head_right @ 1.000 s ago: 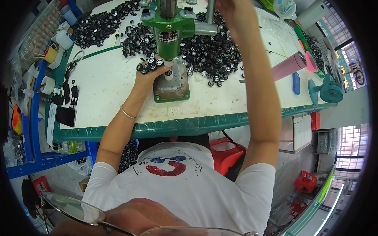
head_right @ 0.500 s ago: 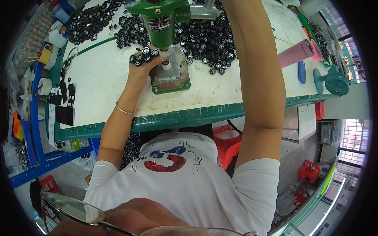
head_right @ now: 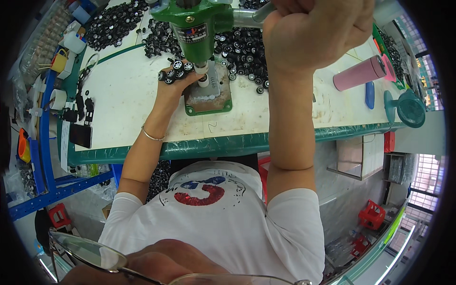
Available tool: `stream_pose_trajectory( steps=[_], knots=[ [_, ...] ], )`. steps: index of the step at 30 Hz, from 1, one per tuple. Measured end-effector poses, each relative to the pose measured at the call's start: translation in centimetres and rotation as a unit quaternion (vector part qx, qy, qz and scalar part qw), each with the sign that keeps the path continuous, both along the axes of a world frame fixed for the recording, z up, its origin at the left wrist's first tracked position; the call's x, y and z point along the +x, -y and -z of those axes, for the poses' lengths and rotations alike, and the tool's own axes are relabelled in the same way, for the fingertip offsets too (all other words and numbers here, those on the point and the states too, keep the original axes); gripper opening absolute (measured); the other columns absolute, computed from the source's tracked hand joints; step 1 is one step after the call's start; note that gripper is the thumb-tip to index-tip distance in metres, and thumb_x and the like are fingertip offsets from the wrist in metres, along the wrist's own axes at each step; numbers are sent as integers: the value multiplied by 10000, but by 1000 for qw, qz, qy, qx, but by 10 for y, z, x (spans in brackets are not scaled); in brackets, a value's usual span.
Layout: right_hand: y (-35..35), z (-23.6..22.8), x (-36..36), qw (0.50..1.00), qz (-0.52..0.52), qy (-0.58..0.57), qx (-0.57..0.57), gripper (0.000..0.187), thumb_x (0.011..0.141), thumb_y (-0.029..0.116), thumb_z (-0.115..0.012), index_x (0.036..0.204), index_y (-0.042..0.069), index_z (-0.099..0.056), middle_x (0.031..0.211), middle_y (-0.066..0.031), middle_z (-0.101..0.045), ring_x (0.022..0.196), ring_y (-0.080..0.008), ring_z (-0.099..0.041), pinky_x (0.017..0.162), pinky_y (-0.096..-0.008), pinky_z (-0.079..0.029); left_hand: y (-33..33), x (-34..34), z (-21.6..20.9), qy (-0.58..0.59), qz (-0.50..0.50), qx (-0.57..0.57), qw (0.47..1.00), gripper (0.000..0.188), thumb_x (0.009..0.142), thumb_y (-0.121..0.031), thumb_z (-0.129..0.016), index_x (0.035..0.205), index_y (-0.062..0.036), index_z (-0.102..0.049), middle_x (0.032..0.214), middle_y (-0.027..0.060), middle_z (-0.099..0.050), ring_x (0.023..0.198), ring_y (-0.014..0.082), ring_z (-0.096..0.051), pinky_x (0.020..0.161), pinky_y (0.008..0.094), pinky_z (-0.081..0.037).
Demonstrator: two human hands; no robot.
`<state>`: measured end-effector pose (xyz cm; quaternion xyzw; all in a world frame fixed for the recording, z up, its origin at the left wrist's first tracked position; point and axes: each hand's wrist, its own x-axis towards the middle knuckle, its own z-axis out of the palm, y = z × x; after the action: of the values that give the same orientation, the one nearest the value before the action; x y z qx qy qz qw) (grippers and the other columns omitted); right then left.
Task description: The person repeatedly places small metal components into a green press machine and pulls the lever to operate it. They handle the components one at a time, positioning them under the press and then releasing the lever to complete the cycle.
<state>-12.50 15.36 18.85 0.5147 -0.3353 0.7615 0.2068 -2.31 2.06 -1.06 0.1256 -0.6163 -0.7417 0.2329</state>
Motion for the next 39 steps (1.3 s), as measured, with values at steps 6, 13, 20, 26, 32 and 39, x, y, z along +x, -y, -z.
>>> stream_pose_trajectory(
  steps=[6, 13, 20, 26, 32, 39],
  knots=[
    [4, 1, -9, 999, -33, 28, -28, 352, 971, 263, -496, 675, 123, -365, 532, 68, -244, 411, -34, -167, 361, -213, -141, 4, 2, -1, 49, 34, 45, 997, 240, 735, -48, -759, 963, -20, -687, 902, 66, -697, 802, 133, -649, 751, 267, -512],
    [28, -26, -57, 880, -338, 320, 96, 291, 919, 264, -606, 704, 153, -445, 560, 96, -310, 411, -7, -227, 360, -190, -153, 3, 2, -7, 25, 5, 99, 995, 233, 743, -46, -748, 962, -21, -672, 912, 63, -687, 816, 146, -641, 741, 279, -503],
    [44, -8, -105, 917, -172, 269, 239, 205, 914, 282, -613, 852, 91, -578, 612, 61, -467, 443, -37, -391, 383, -192, -288, 38, 50, 3, -73, -17, 274, 959, 136, 850, -119, -641, 948, -46, -582, 825, 69, -624, 966, 261, -630, 849, 339, -492],
    [17, 26, -76, 928, 8, 287, 239, 361, 964, 320, -503, 1152, 27, -597, 1012, -41, -610, 941, -127, -569, 807, -282, -449, 60, 202, 7, 17, 33, 155, 987, 214, 737, -178, -723, 818, -71, -555, 613, 29, -490, 623, 188, -521, 522, 247, -399],
    [-31, 114, -90, 870, 62, 260, 413, 218, 911, 210, -587, 1027, 39, -652, 784, -6, -616, 629, -64, -542, 542, -218, -425, 58, 345, 36, 535, 15, -45, 843, 427, 616, -192, -826, 926, 24, -625, 800, 143, -663, 761, 247, -653, 682, 381, -523],
    [-41, 180, -49, 779, 120, 29, 614, 164, 842, 159, -646, 969, 56, -656, 896, -82, -647, 758, -219, -644, 670, -324, -509, 52, 300, 13, 486, 71, -135, 861, 388, 715, -146, -793, 1027, 50, -671, 901, 109, -703, 848, 125, -647, 762, 261, -507]
  ],
)
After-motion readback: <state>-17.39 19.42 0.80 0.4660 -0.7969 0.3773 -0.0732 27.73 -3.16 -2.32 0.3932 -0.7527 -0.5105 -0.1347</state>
